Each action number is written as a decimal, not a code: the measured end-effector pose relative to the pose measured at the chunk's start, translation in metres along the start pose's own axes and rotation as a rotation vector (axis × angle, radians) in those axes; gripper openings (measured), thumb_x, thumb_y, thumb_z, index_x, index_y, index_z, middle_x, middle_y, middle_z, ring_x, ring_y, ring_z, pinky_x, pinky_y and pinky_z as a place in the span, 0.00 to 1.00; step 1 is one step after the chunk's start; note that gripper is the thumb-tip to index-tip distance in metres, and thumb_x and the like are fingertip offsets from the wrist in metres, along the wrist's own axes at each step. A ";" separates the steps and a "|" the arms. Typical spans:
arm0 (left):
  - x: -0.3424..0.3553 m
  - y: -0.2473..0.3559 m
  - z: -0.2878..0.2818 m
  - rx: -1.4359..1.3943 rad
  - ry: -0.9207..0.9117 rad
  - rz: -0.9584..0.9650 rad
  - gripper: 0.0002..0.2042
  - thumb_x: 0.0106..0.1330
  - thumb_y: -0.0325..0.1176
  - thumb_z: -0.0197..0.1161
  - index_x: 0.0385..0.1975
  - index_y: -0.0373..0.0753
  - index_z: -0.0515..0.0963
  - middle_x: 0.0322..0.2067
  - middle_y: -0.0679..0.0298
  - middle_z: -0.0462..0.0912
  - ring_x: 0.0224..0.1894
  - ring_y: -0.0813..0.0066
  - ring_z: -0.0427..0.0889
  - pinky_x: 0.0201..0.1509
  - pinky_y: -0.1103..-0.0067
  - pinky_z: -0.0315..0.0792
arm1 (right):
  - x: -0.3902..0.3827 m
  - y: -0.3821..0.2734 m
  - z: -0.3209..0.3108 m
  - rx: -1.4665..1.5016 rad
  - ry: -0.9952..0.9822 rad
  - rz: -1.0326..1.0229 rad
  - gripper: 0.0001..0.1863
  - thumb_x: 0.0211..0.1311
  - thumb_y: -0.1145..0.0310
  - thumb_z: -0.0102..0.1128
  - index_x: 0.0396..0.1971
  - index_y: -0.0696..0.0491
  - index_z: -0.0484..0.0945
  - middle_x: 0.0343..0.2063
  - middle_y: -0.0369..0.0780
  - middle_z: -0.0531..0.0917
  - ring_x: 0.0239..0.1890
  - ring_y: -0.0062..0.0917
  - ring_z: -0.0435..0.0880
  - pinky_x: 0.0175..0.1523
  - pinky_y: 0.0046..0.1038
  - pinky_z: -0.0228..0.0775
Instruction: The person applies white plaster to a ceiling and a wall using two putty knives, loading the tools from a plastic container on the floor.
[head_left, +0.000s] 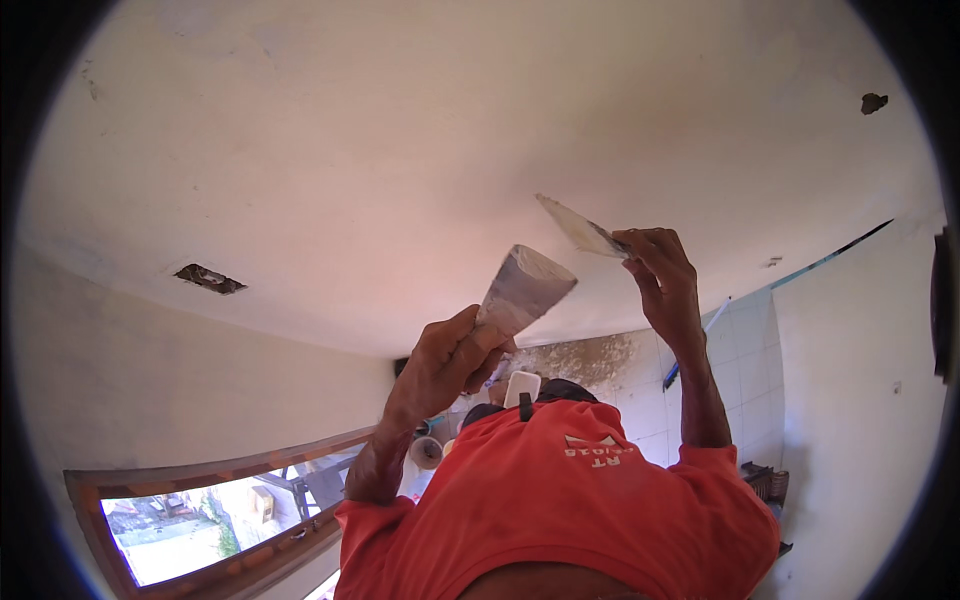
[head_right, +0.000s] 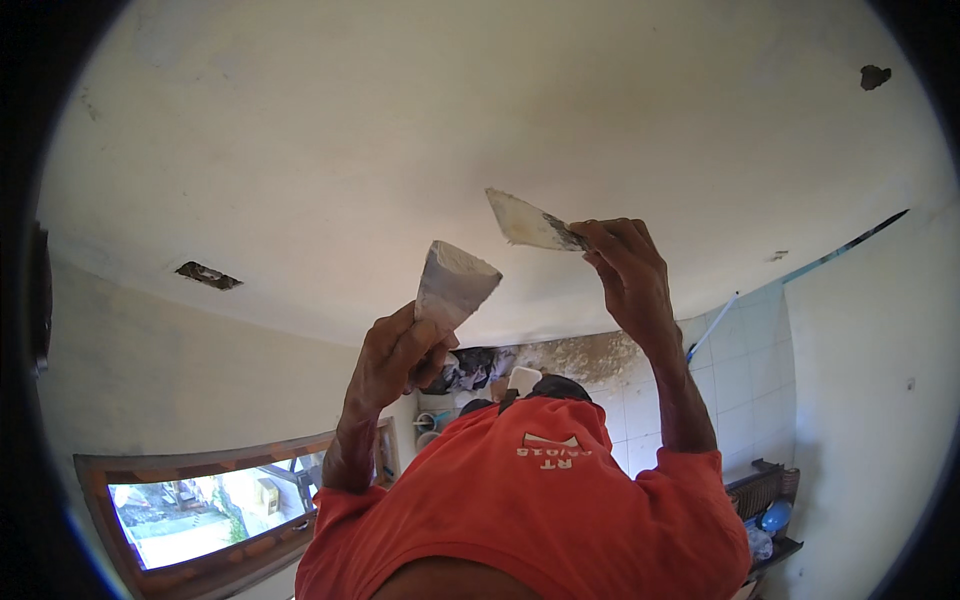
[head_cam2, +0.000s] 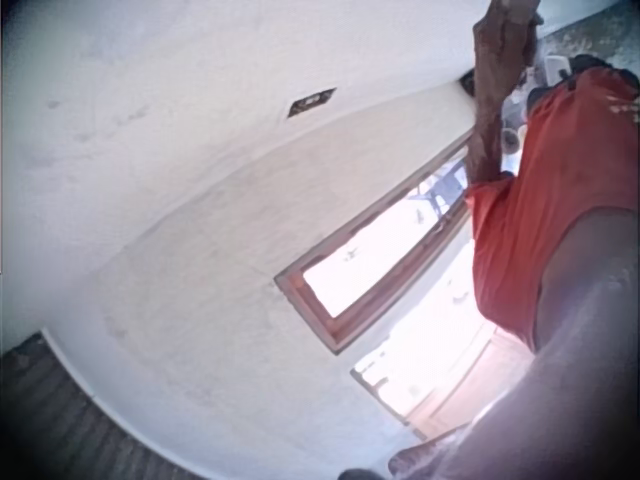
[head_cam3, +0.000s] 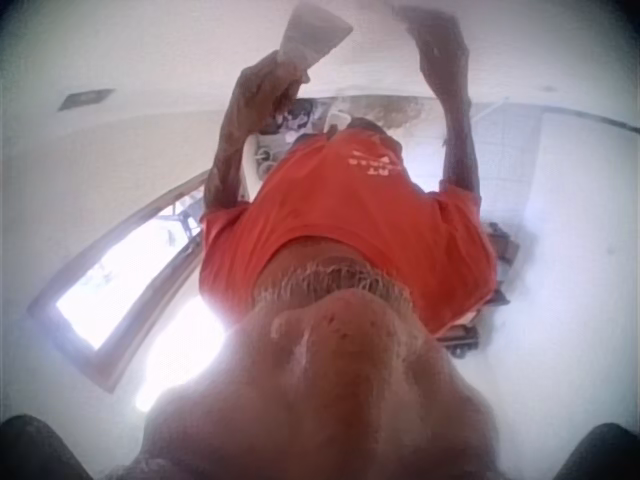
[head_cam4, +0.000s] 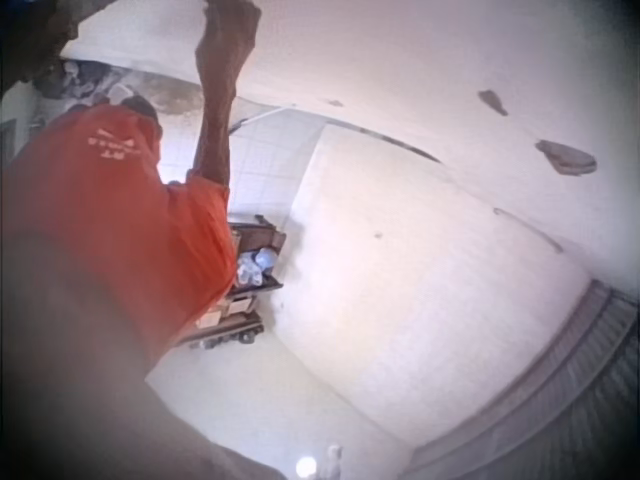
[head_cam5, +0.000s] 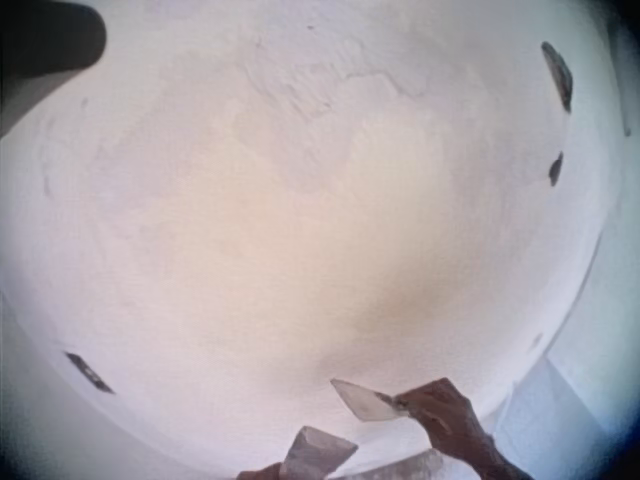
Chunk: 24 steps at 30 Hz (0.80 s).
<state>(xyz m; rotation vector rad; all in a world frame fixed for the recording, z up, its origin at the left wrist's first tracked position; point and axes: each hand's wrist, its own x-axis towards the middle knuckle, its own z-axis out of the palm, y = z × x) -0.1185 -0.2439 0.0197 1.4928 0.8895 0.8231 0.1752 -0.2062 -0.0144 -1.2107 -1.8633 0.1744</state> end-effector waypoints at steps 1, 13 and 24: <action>0.002 0.002 -0.001 -0.024 0.004 -0.091 0.15 0.77 0.38 0.47 0.34 0.32 0.75 0.15 0.68 0.68 0.14 0.86 0.62 0.18 0.82 0.57 | -0.003 -0.006 0.000 0.174 0.023 0.139 0.20 0.57 0.84 0.61 0.50 0.53 0.81 0.39 0.40 0.82 0.42 0.30 0.81 0.43 0.31 0.76; 0.007 -0.009 0.006 -0.125 -0.020 -0.124 0.17 0.77 0.42 0.47 0.35 0.34 0.74 0.17 0.69 0.70 0.13 0.88 0.63 0.16 0.85 0.57 | -0.007 0.013 -0.008 -0.128 0.077 -0.111 0.21 0.53 0.85 0.63 0.47 0.53 0.83 0.38 0.40 0.83 0.42 0.35 0.80 0.44 0.34 0.75; 0.009 0.008 0.007 -0.063 -0.065 -0.099 0.15 0.76 0.37 0.47 0.34 0.33 0.76 0.17 0.68 0.71 0.13 0.87 0.63 0.16 0.83 0.57 | -0.019 0.018 0.006 -0.321 -0.060 -0.151 0.18 0.59 0.79 0.62 0.51 0.53 0.80 0.38 0.39 0.82 0.40 0.35 0.80 0.43 0.31 0.74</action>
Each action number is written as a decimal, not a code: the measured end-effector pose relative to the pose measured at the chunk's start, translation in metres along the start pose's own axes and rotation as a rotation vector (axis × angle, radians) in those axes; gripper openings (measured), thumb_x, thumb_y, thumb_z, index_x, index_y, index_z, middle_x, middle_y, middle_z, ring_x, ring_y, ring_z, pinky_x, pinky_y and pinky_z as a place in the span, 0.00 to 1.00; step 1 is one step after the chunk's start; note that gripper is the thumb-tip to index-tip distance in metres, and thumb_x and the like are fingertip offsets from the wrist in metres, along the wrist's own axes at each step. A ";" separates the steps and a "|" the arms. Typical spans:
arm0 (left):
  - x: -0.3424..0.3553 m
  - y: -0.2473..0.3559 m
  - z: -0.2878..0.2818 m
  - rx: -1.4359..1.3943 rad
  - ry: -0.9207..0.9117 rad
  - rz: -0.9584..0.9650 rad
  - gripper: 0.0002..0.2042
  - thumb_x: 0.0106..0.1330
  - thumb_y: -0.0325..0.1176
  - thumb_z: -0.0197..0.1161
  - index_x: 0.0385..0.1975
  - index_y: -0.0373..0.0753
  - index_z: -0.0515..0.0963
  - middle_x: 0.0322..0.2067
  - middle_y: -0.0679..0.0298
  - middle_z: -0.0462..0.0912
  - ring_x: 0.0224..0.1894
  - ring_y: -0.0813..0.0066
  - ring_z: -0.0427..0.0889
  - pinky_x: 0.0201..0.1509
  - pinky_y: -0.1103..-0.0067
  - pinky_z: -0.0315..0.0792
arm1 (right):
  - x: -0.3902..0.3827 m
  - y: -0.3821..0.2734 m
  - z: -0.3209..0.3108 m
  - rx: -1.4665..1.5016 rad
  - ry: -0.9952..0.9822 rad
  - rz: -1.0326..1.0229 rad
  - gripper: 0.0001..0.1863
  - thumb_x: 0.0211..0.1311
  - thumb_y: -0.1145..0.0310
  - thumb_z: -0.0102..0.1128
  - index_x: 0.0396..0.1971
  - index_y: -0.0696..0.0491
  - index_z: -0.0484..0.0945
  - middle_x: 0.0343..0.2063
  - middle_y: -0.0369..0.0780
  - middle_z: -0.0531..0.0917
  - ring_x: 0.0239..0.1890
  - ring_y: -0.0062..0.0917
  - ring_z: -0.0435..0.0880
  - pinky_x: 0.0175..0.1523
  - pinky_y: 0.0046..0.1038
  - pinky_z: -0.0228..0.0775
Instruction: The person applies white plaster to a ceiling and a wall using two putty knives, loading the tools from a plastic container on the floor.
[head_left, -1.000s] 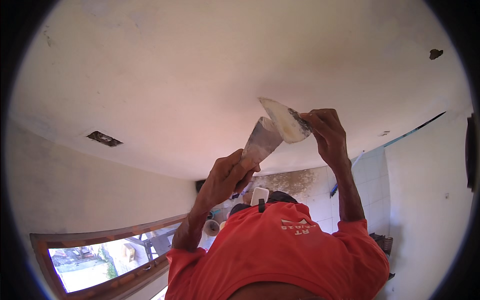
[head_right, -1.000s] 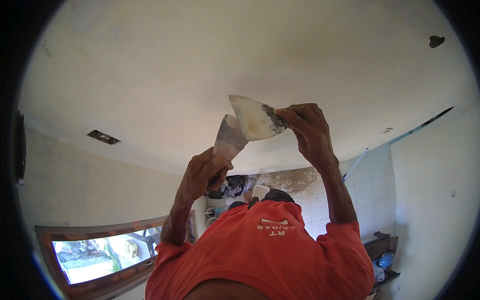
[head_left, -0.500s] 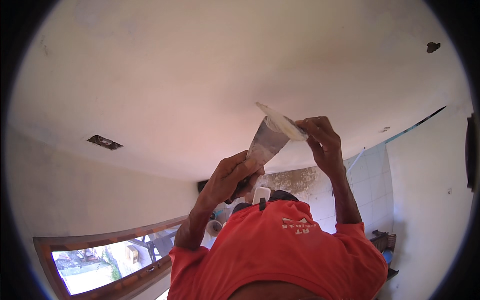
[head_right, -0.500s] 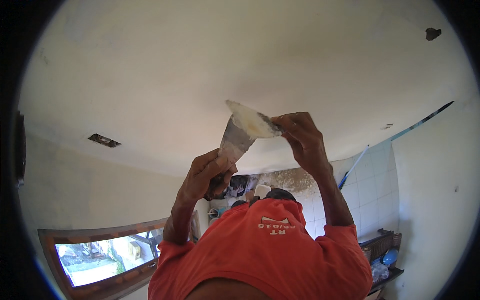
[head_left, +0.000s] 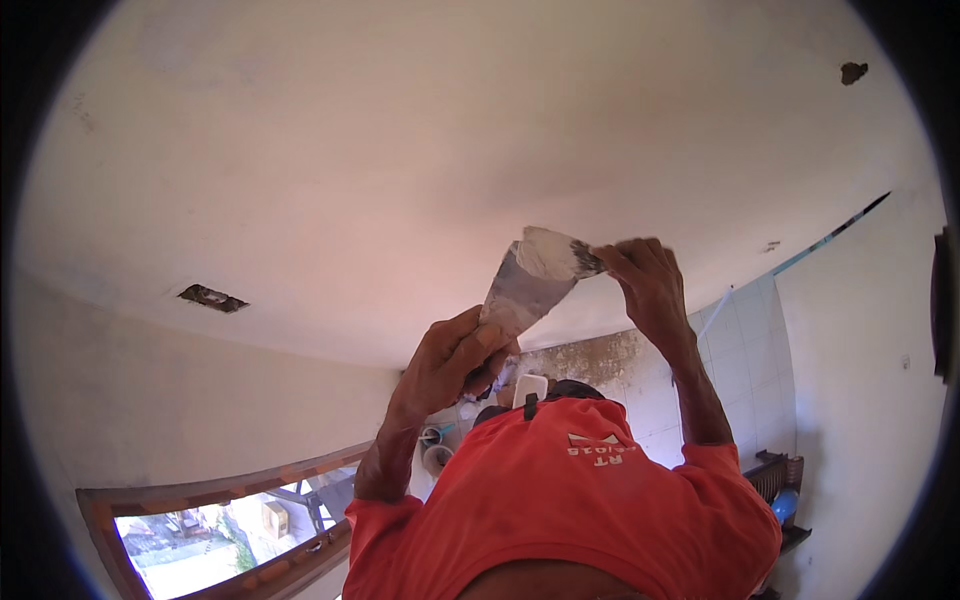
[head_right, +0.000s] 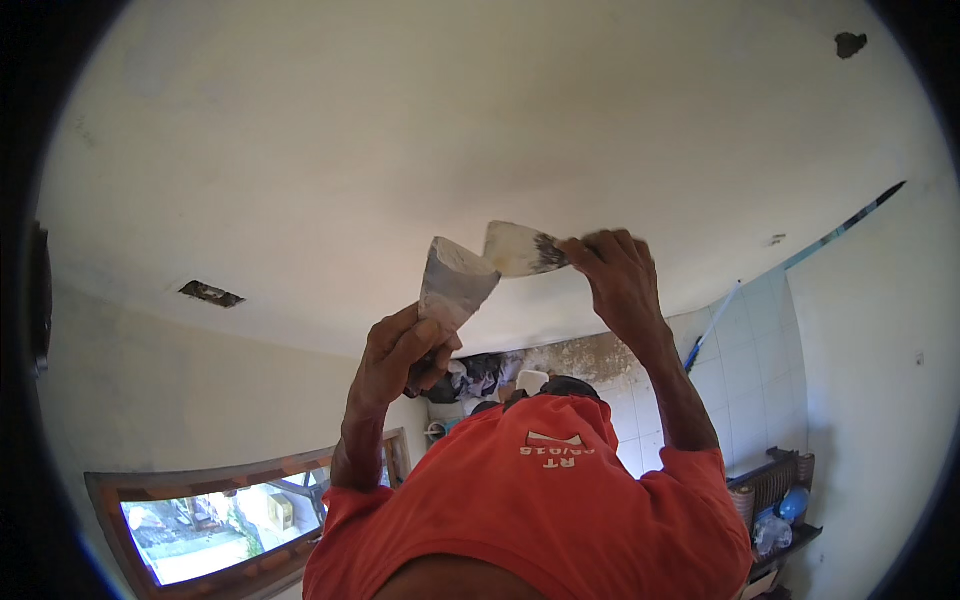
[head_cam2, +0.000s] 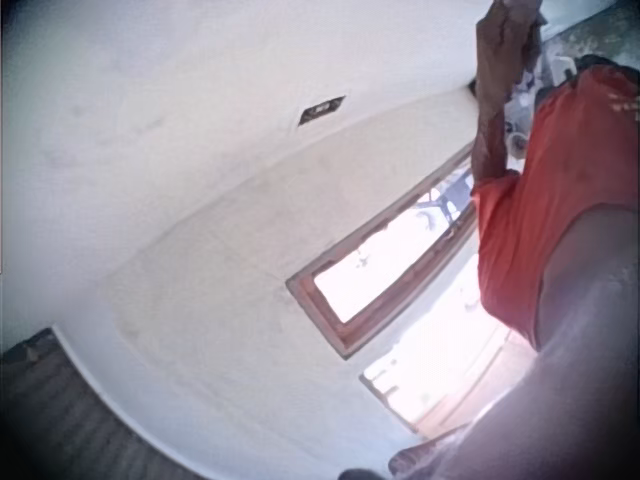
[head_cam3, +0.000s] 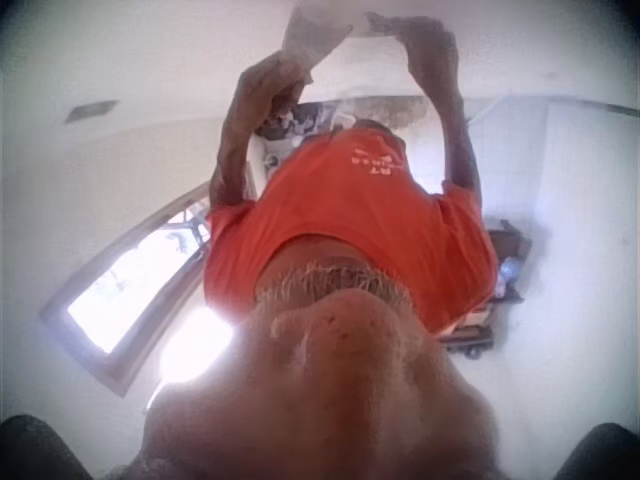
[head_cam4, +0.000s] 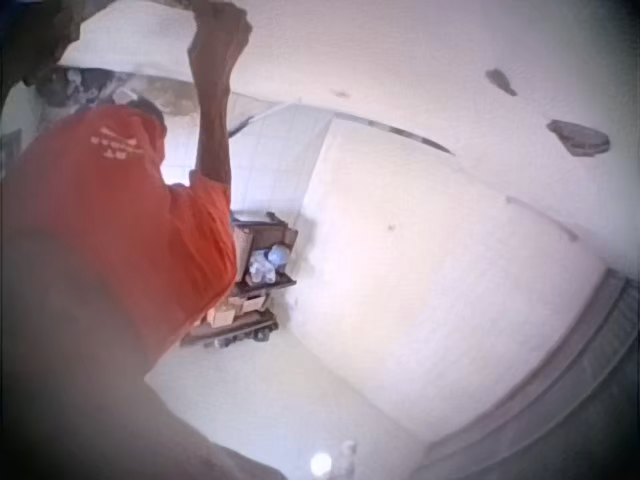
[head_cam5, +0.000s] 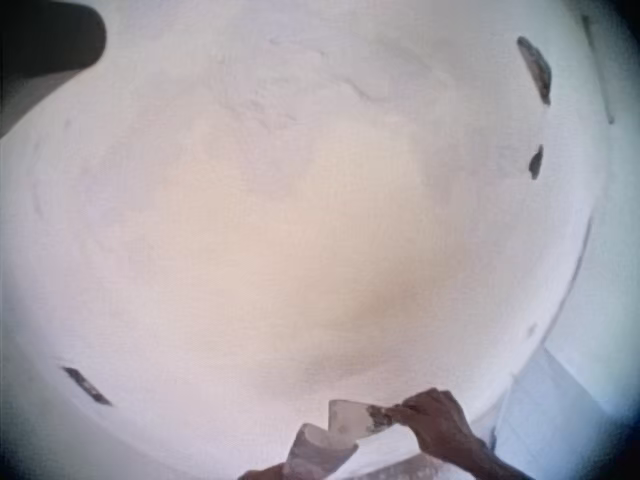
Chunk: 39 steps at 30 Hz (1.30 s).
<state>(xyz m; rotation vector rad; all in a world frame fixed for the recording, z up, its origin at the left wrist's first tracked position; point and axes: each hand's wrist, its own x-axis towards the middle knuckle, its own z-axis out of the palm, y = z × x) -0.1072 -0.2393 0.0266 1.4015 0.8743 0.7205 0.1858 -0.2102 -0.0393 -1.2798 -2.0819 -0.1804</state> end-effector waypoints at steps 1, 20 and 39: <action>-0.002 -0.002 -0.001 0.030 0.035 0.093 0.14 0.76 0.36 0.47 0.35 0.32 0.76 0.19 0.67 0.73 0.12 0.87 0.64 0.15 0.84 0.57 | -0.009 0.006 0.003 0.008 -0.001 -0.012 0.18 0.59 0.79 0.62 0.51 0.53 0.80 0.38 0.39 0.82 0.40 0.35 0.80 0.43 0.31 0.74; 0.006 -0.024 -0.056 1.436 0.486 0.633 0.22 0.60 0.23 0.67 0.56 0.43 0.79 0.34 0.62 0.75 0.31 0.66 0.79 0.34 0.71 0.77 | -0.009 -0.027 -0.050 1.505 -0.253 0.616 0.14 0.63 0.68 0.56 0.31 0.66 0.80 0.25 0.45 0.83 0.22 0.23 0.79 0.27 0.23 0.71; -0.037 -0.165 -0.035 0.802 0.479 0.156 0.15 0.71 0.33 0.59 0.57 0.45 0.78 0.37 0.57 0.78 0.35 0.58 0.82 0.37 0.66 0.76 | 0.174 -0.019 -0.229 -0.799 0.602 -0.355 0.35 0.50 0.83 0.62 0.59 0.37 0.77 0.47 0.39 0.76 0.35 0.27 0.81 0.35 0.29 0.78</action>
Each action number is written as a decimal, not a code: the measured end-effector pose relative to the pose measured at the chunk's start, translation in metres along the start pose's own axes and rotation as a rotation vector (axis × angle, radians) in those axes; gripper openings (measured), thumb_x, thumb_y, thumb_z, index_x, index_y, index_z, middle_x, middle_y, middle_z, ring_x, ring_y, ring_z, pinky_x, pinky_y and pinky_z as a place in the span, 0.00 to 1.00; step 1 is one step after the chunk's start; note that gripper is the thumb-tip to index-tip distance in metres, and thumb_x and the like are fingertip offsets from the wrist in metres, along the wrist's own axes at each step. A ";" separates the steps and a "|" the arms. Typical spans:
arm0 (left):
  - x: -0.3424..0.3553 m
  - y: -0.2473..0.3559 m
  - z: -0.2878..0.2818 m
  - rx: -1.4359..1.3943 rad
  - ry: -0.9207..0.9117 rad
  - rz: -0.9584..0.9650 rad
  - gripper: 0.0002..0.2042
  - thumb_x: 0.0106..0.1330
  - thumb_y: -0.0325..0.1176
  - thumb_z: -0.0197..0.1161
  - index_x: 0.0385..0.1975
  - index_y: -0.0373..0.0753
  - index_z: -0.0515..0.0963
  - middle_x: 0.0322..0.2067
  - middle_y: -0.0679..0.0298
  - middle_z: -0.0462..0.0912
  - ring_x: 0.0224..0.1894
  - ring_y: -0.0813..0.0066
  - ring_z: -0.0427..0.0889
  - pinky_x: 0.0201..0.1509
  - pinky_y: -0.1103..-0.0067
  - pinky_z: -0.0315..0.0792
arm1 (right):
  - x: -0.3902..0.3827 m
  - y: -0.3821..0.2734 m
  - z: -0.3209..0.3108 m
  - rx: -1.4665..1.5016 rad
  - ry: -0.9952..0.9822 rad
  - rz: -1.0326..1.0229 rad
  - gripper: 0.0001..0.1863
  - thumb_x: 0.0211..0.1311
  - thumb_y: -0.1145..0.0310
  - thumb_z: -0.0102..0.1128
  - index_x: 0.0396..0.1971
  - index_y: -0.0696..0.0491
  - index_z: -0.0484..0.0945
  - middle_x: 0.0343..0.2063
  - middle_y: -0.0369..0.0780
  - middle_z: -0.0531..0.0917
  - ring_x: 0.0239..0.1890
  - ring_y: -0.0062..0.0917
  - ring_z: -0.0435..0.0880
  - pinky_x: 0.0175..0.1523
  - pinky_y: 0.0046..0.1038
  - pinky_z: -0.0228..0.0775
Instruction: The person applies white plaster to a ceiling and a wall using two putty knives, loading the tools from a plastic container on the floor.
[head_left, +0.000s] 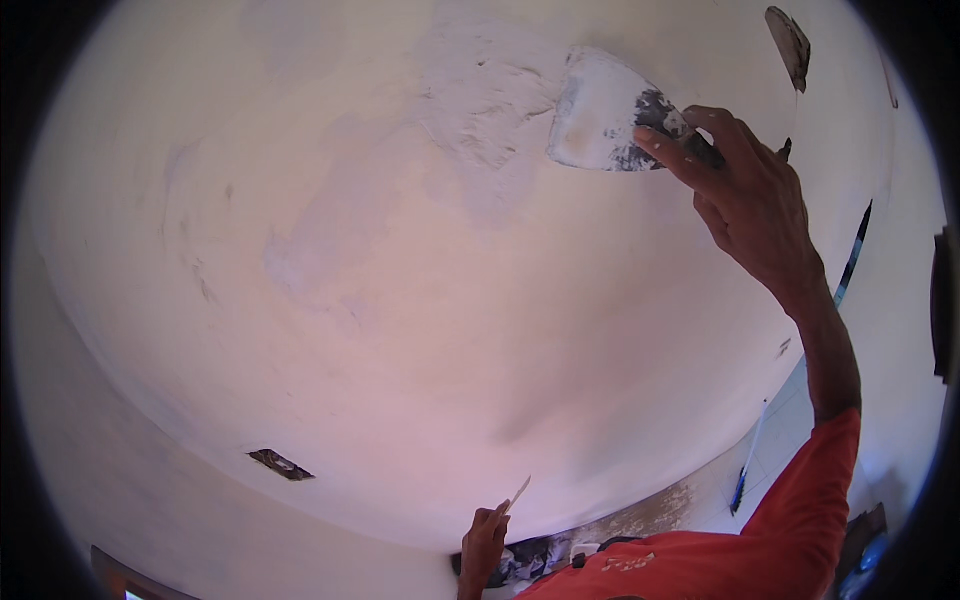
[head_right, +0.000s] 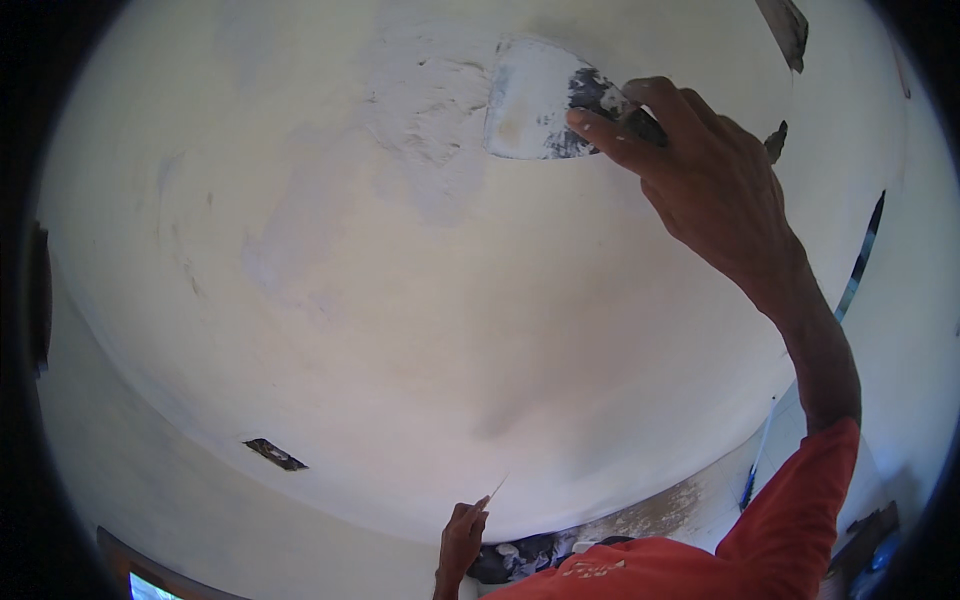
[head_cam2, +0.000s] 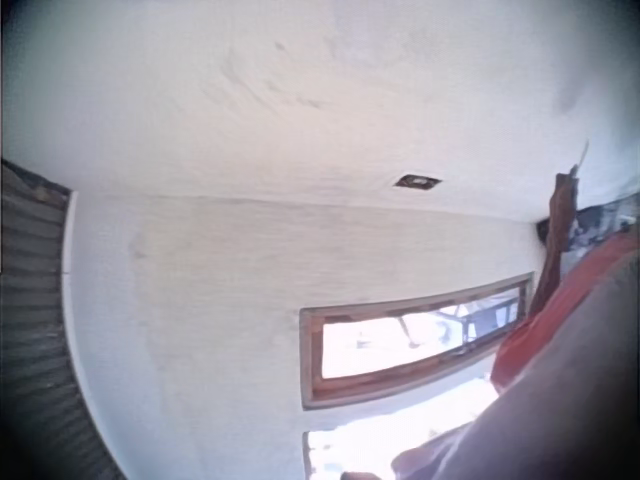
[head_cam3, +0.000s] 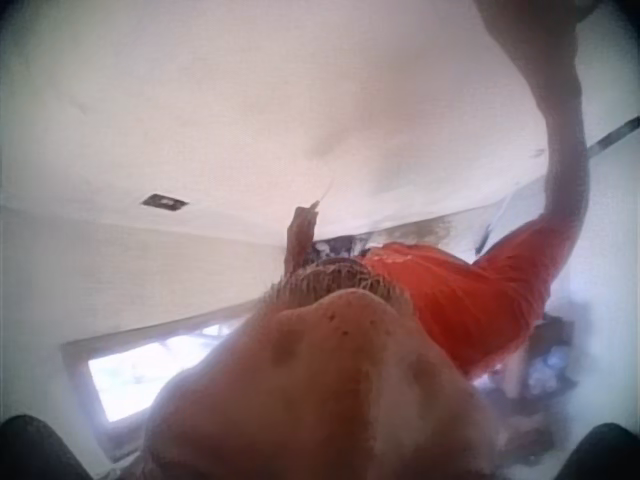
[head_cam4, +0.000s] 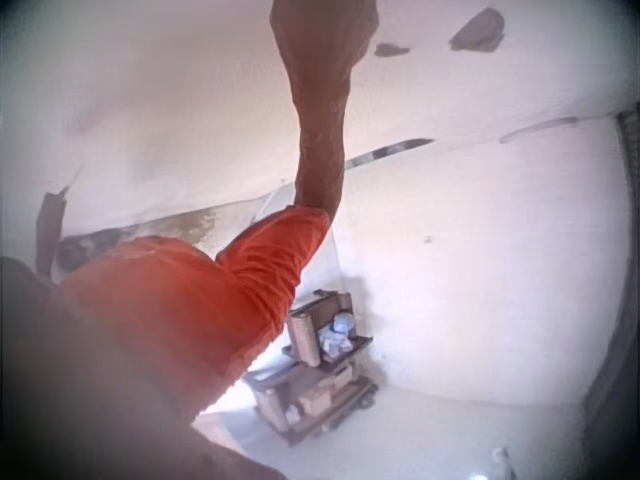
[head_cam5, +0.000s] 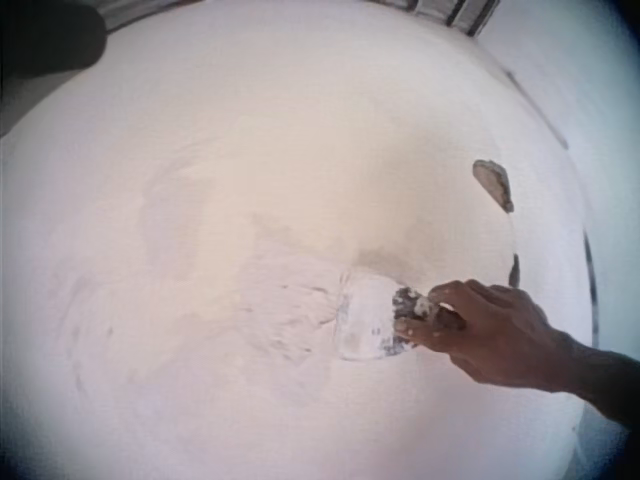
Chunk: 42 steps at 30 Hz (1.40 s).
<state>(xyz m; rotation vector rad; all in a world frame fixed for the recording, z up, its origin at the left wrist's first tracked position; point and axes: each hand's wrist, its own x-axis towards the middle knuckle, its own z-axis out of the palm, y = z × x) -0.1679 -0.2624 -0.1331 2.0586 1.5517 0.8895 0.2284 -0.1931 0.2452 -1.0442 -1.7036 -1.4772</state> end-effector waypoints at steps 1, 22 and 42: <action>-0.002 -0.001 0.003 -0.006 0.004 -0.002 0.15 0.71 0.33 0.59 0.57 0.45 0.78 0.37 0.57 0.78 0.35 0.58 0.82 0.37 0.66 0.76 | 0.007 -0.002 -0.004 0.001 0.001 -0.007 0.35 0.50 0.83 0.62 0.59 0.37 0.77 0.47 0.39 0.76 0.35 0.27 0.81 0.35 0.29 0.78; -0.015 -0.017 0.031 -0.031 -0.015 -0.049 0.15 0.70 0.33 0.60 0.56 0.46 0.78 0.37 0.57 0.78 0.37 0.55 0.83 0.39 0.64 0.77 | -0.003 0.024 -0.034 -0.348 -0.361 0.044 0.26 0.57 0.78 0.61 0.56 0.40 0.79 0.43 0.36 0.76 0.41 0.23 0.80 0.38 0.26 0.80; -0.015 -0.032 0.043 -0.044 -0.057 -0.037 0.15 0.70 0.36 0.59 0.56 0.46 0.79 0.37 0.57 0.79 0.37 0.57 0.83 0.39 0.65 0.77 | -0.011 -0.130 0.050 0.525 0.008 0.458 0.36 0.56 0.77 0.60 0.68 0.41 0.68 0.35 0.40 0.72 0.24 0.26 0.78 0.23 0.28 0.74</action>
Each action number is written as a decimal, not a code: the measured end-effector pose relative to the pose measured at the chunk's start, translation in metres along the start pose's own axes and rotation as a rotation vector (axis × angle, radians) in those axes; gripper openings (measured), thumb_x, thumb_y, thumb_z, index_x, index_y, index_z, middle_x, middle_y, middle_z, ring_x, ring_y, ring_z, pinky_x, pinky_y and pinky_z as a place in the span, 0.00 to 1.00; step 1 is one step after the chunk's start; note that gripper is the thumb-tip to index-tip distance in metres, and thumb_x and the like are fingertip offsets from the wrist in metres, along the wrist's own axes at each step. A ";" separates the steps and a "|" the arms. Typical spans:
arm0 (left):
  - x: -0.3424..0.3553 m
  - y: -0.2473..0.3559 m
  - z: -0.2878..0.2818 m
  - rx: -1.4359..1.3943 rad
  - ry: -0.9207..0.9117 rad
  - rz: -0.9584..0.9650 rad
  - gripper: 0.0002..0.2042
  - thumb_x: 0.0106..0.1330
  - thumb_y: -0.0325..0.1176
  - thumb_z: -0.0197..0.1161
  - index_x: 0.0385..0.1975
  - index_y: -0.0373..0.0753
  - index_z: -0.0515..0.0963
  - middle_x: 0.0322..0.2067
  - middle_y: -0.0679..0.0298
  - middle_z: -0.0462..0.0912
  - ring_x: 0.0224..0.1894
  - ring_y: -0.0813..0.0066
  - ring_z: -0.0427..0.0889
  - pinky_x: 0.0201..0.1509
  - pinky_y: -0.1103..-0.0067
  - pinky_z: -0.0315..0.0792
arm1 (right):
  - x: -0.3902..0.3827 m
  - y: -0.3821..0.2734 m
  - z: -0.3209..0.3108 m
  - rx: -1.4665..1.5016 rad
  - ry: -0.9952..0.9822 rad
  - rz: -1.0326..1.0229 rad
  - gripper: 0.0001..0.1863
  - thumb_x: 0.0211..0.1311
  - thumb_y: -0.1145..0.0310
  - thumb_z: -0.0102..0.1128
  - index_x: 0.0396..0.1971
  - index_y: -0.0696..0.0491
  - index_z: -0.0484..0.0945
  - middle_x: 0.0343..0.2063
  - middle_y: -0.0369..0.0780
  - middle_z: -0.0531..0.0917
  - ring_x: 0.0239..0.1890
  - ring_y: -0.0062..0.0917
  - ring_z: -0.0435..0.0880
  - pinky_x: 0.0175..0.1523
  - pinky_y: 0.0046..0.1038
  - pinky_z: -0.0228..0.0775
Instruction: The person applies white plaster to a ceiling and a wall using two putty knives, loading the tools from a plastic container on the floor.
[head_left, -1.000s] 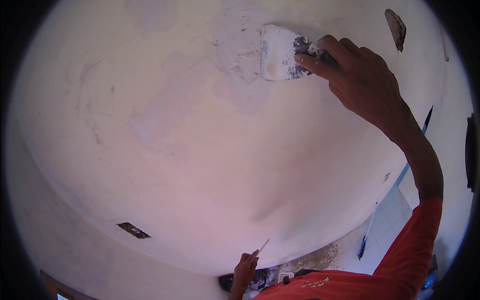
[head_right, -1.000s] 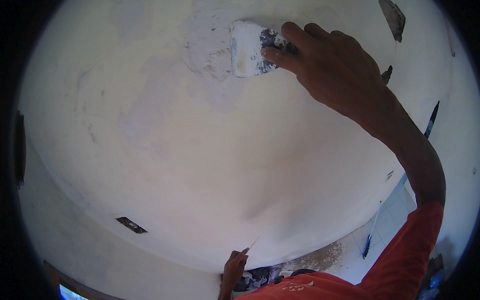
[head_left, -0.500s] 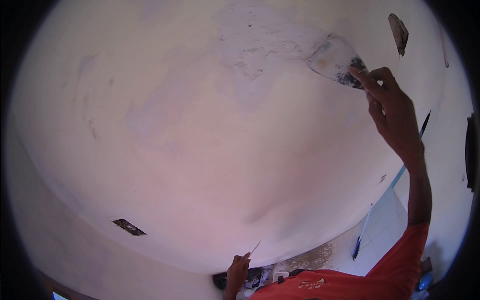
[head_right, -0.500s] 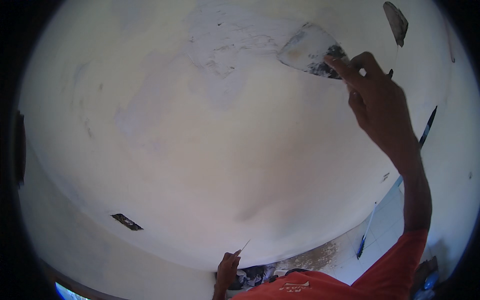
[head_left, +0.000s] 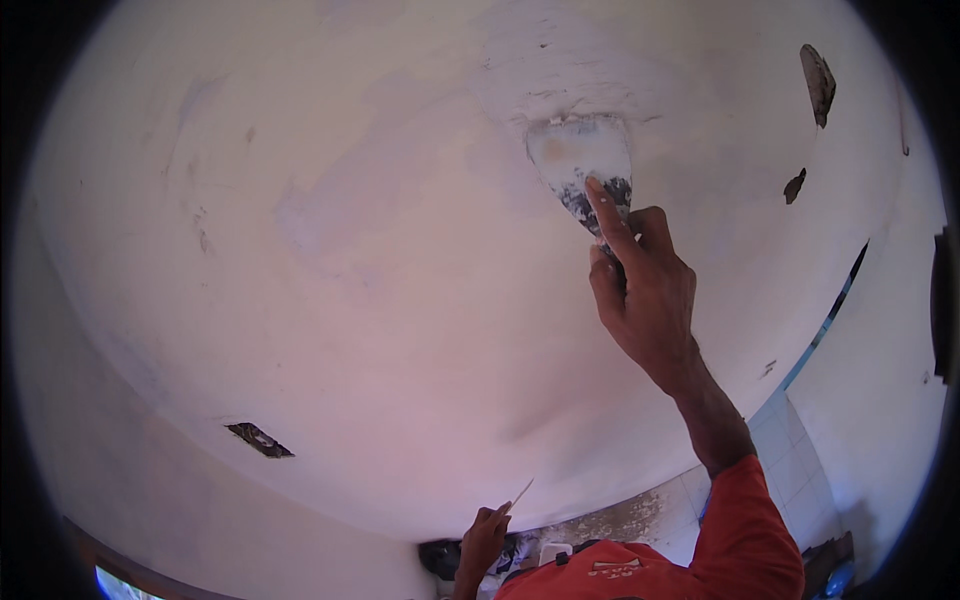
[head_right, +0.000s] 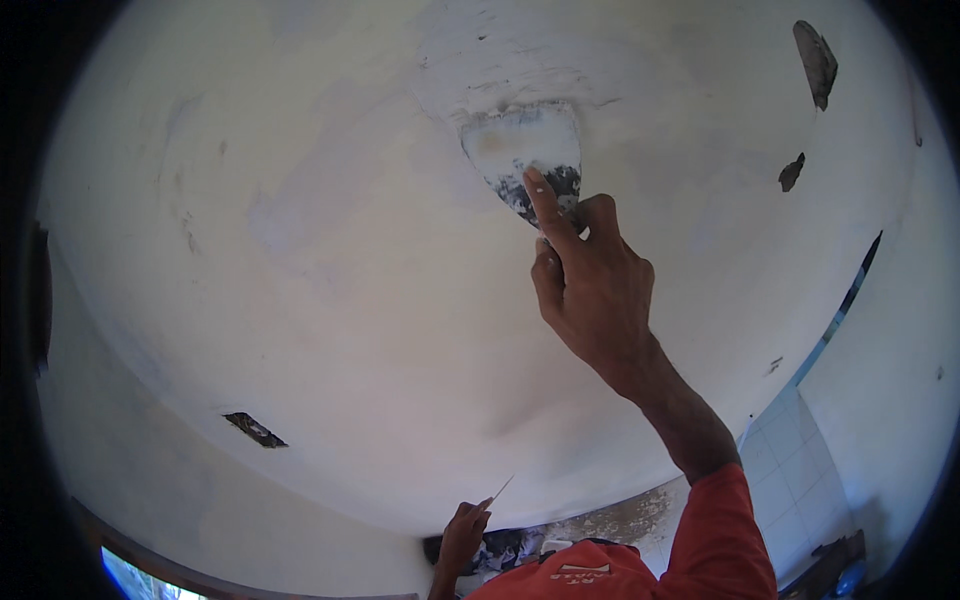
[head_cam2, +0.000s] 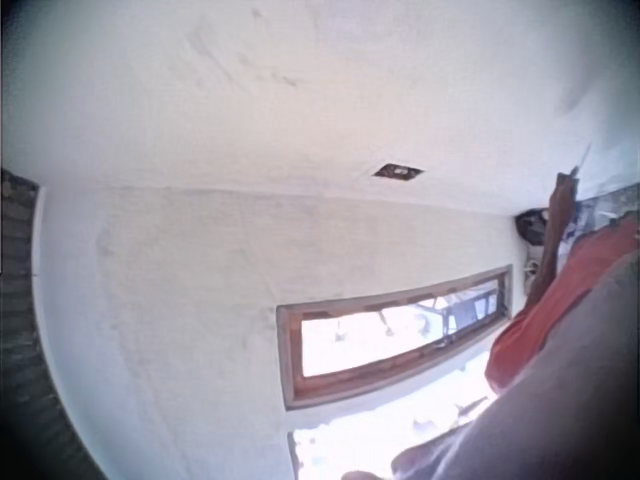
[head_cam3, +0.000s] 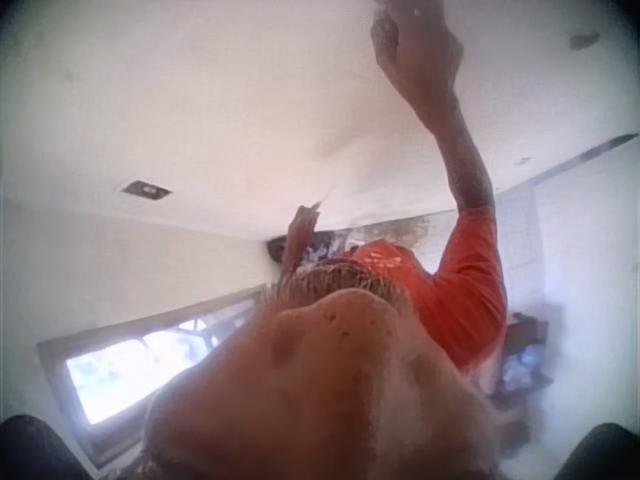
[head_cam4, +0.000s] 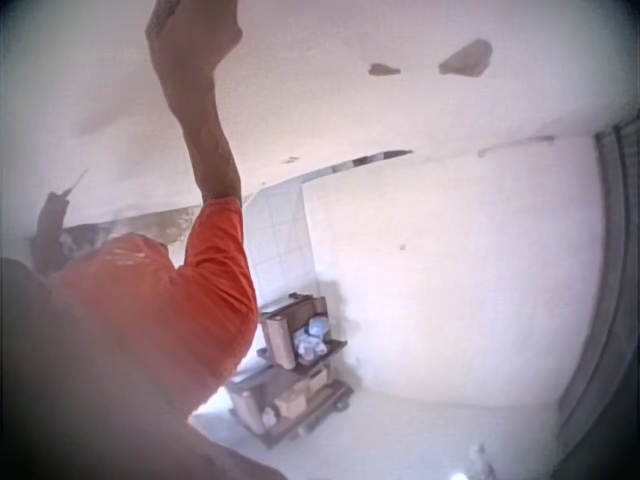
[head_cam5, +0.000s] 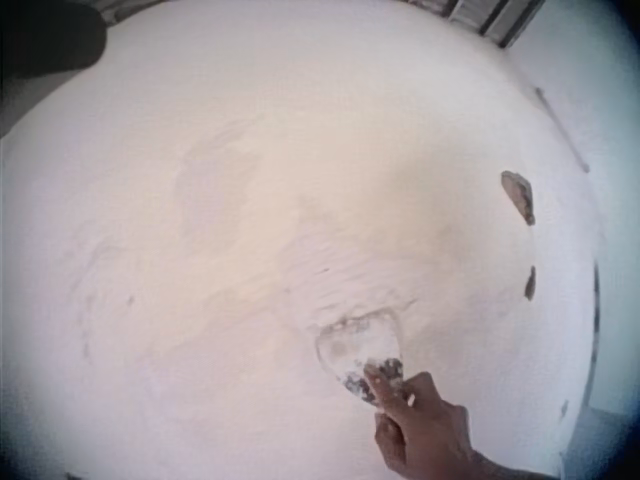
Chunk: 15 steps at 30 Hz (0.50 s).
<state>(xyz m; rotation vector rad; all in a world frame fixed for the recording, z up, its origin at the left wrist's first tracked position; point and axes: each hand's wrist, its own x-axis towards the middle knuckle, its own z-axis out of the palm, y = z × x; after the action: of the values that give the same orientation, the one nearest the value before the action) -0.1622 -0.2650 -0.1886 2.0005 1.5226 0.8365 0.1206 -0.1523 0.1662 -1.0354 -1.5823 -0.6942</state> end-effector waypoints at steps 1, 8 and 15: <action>-0.001 0.002 -0.001 0.000 0.000 -0.005 0.15 0.70 0.36 0.59 0.56 0.46 0.79 0.37 0.57 0.79 0.37 0.57 0.83 0.39 0.65 0.77 | 0.002 -0.001 0.004 0.011 0.014 0.029 0.37 0.56 0.76 0.61 0.68 0.41 0.67 0.35 0.40 0.71 0.24 0.26 0.79 0.23 0.28 0.74; -0.002 0.005 0.002 -0.044 -0.023 -0.049 0.15 0.70 0.32 0.59 0.54 0.40 0.79 0.34 0.53 0.77 0.35 0.57 0.80 0.39 0.68 0.74 | 0.000 -0.006 0.040 -0.002 -0.002 0.056 0.38 0.59 0.75 0.61 0.71 0.43 0.62 0.36 0.43 0.71 0.25 0.32 0.77 0.29 0.32 0.76; 0.007 0.008 0.001 -0.036 -0.005 -0.037 0.15 0.70 0.32 0.58 0.54 0.39 0.79 0.34 0.53 0.77 0.35 0.56 0.80 0.40 0.68 0.74 | -0.054 0.003 0.021 0.001 -0.200 0.095 0.40 0.58 0.74 0.62 0.72 0.47 0.59 0.34 0.44 0.70 0.24 0.30 0.76 0.24 0.30 0.74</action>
<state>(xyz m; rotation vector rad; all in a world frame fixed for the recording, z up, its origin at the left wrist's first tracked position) -0.1547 -0.2602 -0.1829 1.9416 1.5263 0.8371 0.1164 -0.1475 0.1087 -1.2010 -1.6916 -0.5378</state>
